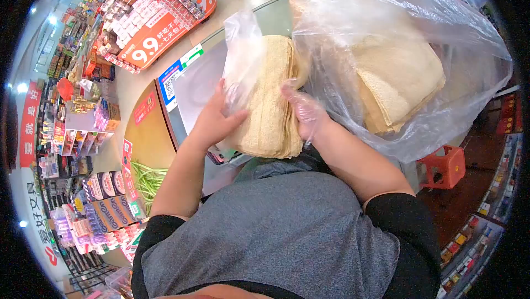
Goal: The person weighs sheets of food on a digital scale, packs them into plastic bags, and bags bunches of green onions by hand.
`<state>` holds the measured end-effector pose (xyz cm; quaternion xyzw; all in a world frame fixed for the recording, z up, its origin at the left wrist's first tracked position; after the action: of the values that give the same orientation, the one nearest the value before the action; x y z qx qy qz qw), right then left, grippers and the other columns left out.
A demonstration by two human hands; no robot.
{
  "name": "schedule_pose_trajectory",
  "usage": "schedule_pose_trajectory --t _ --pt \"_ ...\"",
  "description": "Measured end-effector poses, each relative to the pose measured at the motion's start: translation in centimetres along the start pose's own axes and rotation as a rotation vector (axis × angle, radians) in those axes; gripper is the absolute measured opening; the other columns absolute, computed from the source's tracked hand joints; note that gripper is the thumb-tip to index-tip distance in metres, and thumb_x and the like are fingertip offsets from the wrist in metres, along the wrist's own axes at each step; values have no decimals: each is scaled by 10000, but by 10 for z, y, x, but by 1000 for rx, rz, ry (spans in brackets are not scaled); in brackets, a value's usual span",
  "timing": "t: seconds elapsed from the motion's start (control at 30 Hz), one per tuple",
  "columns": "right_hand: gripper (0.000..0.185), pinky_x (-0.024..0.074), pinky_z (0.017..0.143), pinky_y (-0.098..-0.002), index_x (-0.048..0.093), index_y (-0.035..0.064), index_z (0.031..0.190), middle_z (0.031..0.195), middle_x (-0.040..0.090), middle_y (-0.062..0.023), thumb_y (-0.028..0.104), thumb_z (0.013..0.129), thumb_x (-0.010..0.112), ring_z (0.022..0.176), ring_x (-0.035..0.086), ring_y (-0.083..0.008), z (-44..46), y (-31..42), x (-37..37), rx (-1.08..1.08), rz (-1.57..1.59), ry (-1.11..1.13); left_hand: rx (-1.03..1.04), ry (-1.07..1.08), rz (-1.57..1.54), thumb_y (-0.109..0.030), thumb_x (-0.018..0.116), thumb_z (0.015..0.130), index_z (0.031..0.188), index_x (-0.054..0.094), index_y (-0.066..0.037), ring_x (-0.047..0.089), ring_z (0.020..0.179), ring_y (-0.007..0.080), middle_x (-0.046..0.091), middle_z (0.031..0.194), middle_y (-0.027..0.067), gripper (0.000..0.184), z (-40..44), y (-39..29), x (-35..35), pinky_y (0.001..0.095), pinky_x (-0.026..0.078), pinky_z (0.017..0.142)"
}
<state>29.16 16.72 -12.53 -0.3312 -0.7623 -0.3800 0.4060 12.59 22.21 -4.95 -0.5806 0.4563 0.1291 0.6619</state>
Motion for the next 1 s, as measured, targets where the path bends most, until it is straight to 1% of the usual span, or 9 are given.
schedule_pose_trajectory --t 0.2,0.3,0.4,0.47,0.53,0.63,0.67,0.77,1.0 --pt "453 515 1008 -498 573 -24 1291 1239 653 -186 144 888 692 1147 640 -327 4 6 1 101 -154 -91 79 -174 -154 -181 658 921 1398 567 -89 493 1345 382 341 1563 254 494 -13 -2 7 401 432 1074" --pt "507 497 1034 -502 540 -31 1334 1278 627 -212 183 890 660 1179 617 -360 -5 13 -6 57 -105 1 -131 23 -550 -281 600 960 1372 574 -40 592 1233 363 457 1496 224 479 -36 13 -30 446 473 1030" --pt "679 434 1102 -522 405 -30 1459 1412 524 -248 328 914 594 1268 543 -411 -24 23 17 50 81 282 137 -377 -1408 -393 489 991 1245 628 -20 659 1110 291 627 1303 179 472 -59 8 -91 429 545 909" --pt "690 427 1108 -522 390 -26 1469 1426 511 -248 335 917 591 1276 537 -408 -23 29 36 -23 155 619 58 -458 -1689 -426 451 994 1209 625 -27 664 1086 274 668 1227 163 485 -66 44 -119 392 571 853" --pt "691 428 1107 -521 389 -26 1470 1427 510 -247 337 918 591 1276 537 -408 -24 36 36 -36 131 570 -162 -341 -1719 -410 457 999 1218 605 -36 669 1064 276 685 1178 142 457 -46 120 -97 399 572 863" --pt "693 429 1106 -521 387 -24 1472 1429 509 -246 340 918 591 1276 537 -407 -33 53 28 -41 72 459 -169 -779 -1126 -460 435 1015 1237 606 -11 694 862 272 688 1119 180 529 -38 311 -98 428 594 747" --pt "694 429 1105 -521 386 -24 1472 1430 508 -246 340 918 591 1276 537 -407 -37 57 26 -46 49 429 -208 -713 -1216 -460 434 1019 1265 586 -15 683 913 276 679 1147 174 531 -33 325 -80 440 579 793" --pt "696 431 1104 -520 385 -23 1474 1431 507 -246 343 919 591 1276 538 -407 -49 70 17 -60 0 356 -313 -567 -1470 -469 429 1027 1345 523 -25 650 1046 288 643 1235 161 554 -33 324 -39 469 542 903" --pt "700 434 1101 -519 381 -20 1477 1436 503 -244 349 920 591 1276 538 -406 -75 67 11 -46 -68 258 -522 -670 -1779 -547 465 1007 1478 381 -58 592 1193 304 502 1449 148 684 -97 193 -43 456 500 966"
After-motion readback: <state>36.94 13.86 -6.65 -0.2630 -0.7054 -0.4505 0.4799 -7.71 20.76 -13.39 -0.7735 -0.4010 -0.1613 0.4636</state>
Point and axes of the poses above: each hand's wrist, its own z-axis towards the middle knuckle, its own x-axis out of the palm, y = z × x, the point moved 8 cm from there along z, towards the middle knuckle
